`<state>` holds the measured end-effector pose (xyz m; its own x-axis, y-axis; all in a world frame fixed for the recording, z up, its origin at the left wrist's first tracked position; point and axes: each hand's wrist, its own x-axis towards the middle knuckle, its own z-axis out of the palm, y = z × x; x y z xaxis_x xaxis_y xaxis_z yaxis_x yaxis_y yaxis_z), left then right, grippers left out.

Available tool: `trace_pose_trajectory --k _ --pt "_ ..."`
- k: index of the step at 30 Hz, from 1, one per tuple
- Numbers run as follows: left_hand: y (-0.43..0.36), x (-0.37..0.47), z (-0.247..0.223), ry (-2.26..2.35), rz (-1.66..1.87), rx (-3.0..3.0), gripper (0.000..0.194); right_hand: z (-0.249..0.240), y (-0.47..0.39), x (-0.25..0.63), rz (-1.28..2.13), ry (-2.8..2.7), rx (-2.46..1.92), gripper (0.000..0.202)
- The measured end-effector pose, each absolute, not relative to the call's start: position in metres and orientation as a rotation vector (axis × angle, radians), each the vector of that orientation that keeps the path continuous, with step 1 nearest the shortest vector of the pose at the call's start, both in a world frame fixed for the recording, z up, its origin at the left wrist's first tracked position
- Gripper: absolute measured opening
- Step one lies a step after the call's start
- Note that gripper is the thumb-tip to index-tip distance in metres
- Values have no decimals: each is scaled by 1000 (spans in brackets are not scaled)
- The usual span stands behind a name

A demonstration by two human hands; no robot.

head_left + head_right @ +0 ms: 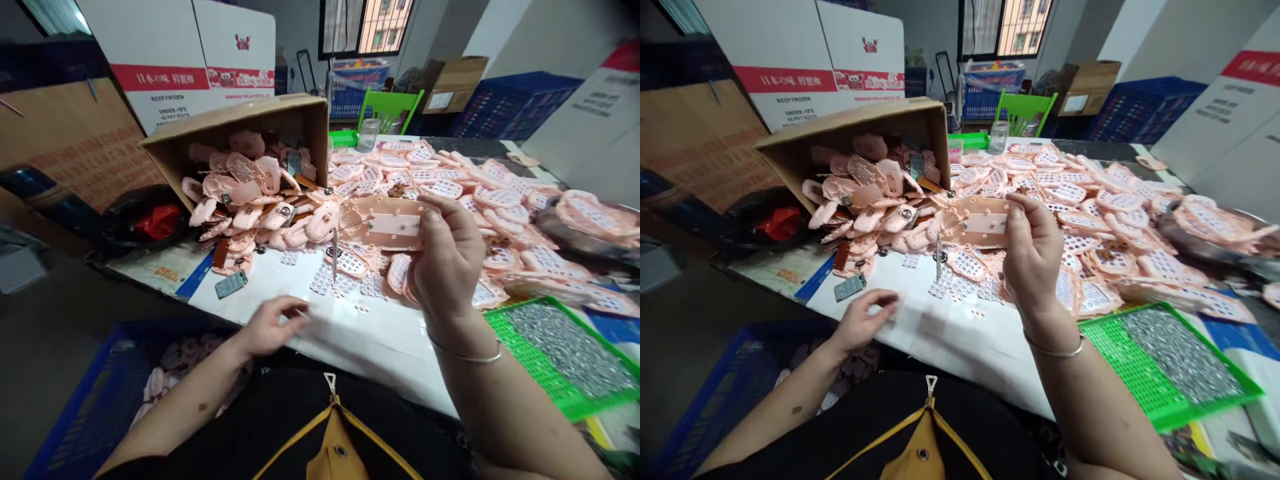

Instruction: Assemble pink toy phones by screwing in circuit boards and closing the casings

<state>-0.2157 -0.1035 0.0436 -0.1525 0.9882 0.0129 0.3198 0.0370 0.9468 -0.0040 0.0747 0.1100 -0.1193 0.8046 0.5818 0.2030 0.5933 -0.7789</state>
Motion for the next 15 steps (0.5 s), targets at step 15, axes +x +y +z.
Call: trace_pose_trajectory --k 15 --pt "-63 -117 27 538 1264 597 79 -4 -46 78 2196 -943 -857 48"
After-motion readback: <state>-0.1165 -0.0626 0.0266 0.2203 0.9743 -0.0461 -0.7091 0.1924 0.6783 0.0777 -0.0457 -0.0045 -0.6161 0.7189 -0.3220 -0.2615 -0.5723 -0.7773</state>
